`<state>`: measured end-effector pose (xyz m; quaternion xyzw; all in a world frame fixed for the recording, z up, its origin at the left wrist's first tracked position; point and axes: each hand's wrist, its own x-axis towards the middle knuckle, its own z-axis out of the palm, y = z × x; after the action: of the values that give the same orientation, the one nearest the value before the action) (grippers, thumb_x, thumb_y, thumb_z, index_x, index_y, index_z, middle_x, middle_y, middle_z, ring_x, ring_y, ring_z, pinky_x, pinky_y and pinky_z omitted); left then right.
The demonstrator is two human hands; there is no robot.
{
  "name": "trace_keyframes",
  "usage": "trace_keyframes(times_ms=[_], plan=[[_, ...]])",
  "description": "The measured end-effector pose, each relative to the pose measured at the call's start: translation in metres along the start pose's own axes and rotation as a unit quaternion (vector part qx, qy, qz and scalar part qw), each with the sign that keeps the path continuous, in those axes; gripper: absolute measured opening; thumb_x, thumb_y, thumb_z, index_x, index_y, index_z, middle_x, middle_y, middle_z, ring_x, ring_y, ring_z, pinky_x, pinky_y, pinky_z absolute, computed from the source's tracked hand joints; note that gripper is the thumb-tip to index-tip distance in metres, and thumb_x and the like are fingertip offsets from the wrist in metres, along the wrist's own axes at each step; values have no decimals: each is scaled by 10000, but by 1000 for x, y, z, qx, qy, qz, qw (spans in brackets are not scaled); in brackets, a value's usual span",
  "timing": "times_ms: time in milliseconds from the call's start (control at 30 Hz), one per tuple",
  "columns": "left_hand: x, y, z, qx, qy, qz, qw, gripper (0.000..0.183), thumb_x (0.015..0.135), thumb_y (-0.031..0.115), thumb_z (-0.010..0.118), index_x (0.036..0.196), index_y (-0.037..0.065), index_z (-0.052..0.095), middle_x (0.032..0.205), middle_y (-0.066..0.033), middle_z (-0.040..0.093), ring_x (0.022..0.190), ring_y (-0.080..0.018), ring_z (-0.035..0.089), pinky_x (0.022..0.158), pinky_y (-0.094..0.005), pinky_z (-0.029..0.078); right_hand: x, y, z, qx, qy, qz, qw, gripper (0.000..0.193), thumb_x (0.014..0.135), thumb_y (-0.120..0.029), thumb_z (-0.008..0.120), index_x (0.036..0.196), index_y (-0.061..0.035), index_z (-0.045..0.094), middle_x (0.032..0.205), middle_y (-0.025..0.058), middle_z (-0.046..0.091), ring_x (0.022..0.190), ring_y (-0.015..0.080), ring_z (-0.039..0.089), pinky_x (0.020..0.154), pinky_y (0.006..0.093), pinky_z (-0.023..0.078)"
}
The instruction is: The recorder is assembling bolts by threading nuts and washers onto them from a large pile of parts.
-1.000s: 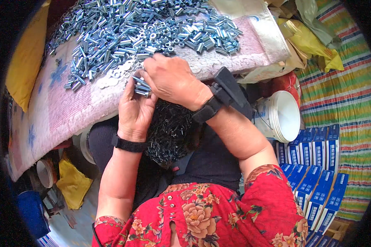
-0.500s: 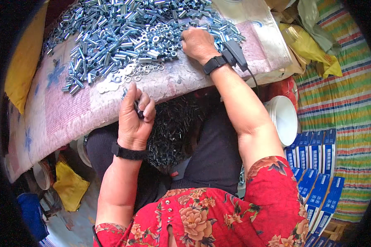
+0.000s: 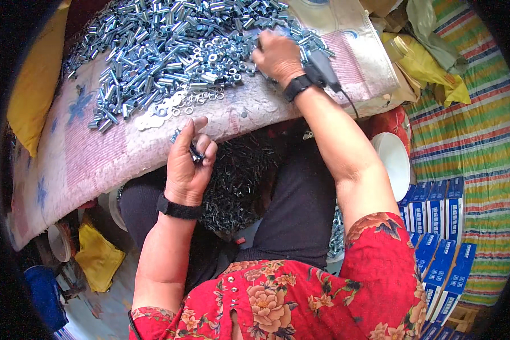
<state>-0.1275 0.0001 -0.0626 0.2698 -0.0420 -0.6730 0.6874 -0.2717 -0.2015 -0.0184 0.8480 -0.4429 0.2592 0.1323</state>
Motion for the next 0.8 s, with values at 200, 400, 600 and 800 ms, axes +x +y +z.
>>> trace_keyframes(times_ms=[200, 400, 600, 800], plan=[[-9, 5, 7, 53, -5, -28, 998, 408, 875, 327, 503, 1116, -1, 472, 954, -184, 591, 763, -225, 625, 526, -207, 497, -29, -28, -51, 554, -181, 153, 798, 168, 828, -188, 569, 735, -49, 582, 596, -11, 538, 500, 33, 475, 435, 175, 362], [-5, 1, -5, -7, 49, 12, 999, 220, 872, 273, 534, 883, 55, 506, 645, -37, 497, 509, -113, 469, 404, -171, 380, -42, -35, -36, 408, -57, 110, 904, 211, 767, -217, 636, 687, -23, 616, 565, 65, 578, 490, 89, 493, 475, 266, 402], [-4, 2, -6, -42, 1, -43, 998, 195, 886, 278, 506, 822, 97, 477, 582, -12, 413, 451, -88, 369, 358, -176, 275, -24, 18, -2, 71, -111, 31, 991, 200, 696, -211, 537, 746, -57, 655, 746, 160, 621, 743, 336, 599, 652, 445, 472], [-3, 2, -8, -10, 22, -31, 999, 199, 887, 277, 501, 817, 93, 470, 579, -17, 417, 454, -104, 372, 358, -185, 262, 0, -1, -15, -116, -237, 0, 964, 192, 692, -185, 550, 752, -21, 629, 765, 181, 619, 732, 344, 603, 652, 433, 476]])
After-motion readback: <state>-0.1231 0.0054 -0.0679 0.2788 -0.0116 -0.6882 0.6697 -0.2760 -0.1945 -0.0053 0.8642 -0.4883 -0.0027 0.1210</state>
